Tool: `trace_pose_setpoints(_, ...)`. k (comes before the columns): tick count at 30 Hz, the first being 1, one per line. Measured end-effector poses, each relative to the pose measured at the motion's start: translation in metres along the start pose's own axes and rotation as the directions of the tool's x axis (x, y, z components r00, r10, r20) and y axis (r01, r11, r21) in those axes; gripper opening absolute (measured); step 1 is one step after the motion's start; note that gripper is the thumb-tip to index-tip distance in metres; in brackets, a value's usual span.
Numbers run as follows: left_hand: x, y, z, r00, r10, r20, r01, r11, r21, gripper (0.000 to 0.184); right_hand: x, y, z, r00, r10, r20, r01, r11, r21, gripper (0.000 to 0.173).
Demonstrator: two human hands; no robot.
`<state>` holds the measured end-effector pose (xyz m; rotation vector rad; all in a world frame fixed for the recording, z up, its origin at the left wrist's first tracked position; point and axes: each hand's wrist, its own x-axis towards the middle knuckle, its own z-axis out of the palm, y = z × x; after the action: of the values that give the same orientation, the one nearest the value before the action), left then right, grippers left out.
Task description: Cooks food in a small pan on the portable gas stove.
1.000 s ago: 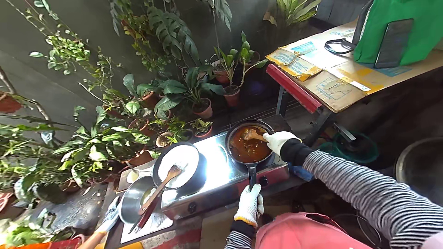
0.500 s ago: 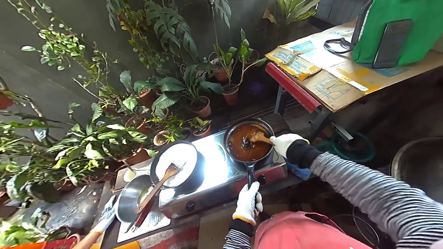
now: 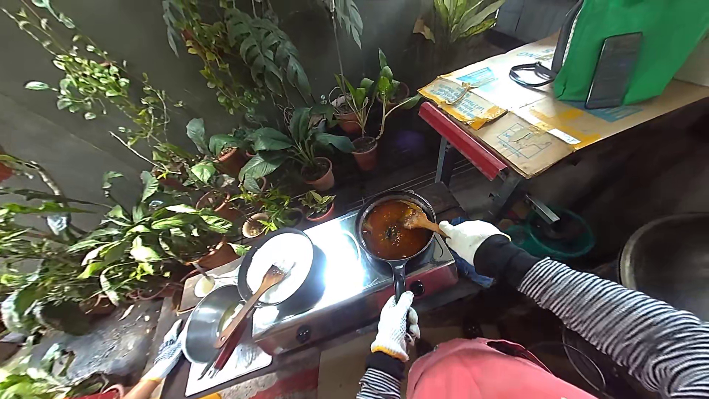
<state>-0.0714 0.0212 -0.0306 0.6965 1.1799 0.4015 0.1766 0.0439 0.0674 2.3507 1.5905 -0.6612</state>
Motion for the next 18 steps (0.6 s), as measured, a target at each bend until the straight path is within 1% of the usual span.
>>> trace_pose_setpoints(3, 0.0, 0.002, 0.0, 1.0, -0.001, -0.004, 0.001, 1.0, 0.0, 0.029, 0.013, -0.012, 0.015, 0.999, 0.033, 0.042, -0.035, 0.998, 0.049, 0.046)
trace_pose_setpoints(7, 0.0, 0.002, 0.001, 1.0, -0.008, -0.005, 0.008, 1.0, -0.002, 0.03, 0.012, -0.027, 0.035, 0.993, 0.063, 0.098, -0.074, 0.991, 0.113, 0.049)
trace_pose_setpoints(10, 0.002, 0.001, 0.002, 1.0, 0.008, -0.002, -0.008, 1.0, 0.021, 0.031, 0.013, -0.037, 0.033, 0.993, 0.072, 0.091, -0.081, 0.992, 0.101, 0.048)
trace_pose_setpoints(14, 0.003, -0.001, 0.002, 1.0, 0.013, 0.018, -0.014, 0.999, 0.033, 0.03, 0.022, -0.046, 0.029, 0.996, 0.045, 0.078, -0.052, 0.995, 0.086, 0.052)
trace_pose_setpoints(18, 0.002, -0.001, 0.003, 1.0, 0.022, 0.014, -0.022, 1.0, 0.016, 0.03, -0.002, -0.036, 0.021, 0.994, -0.005, 0.113, 0.001, 1.0, 0.03, 0.049)
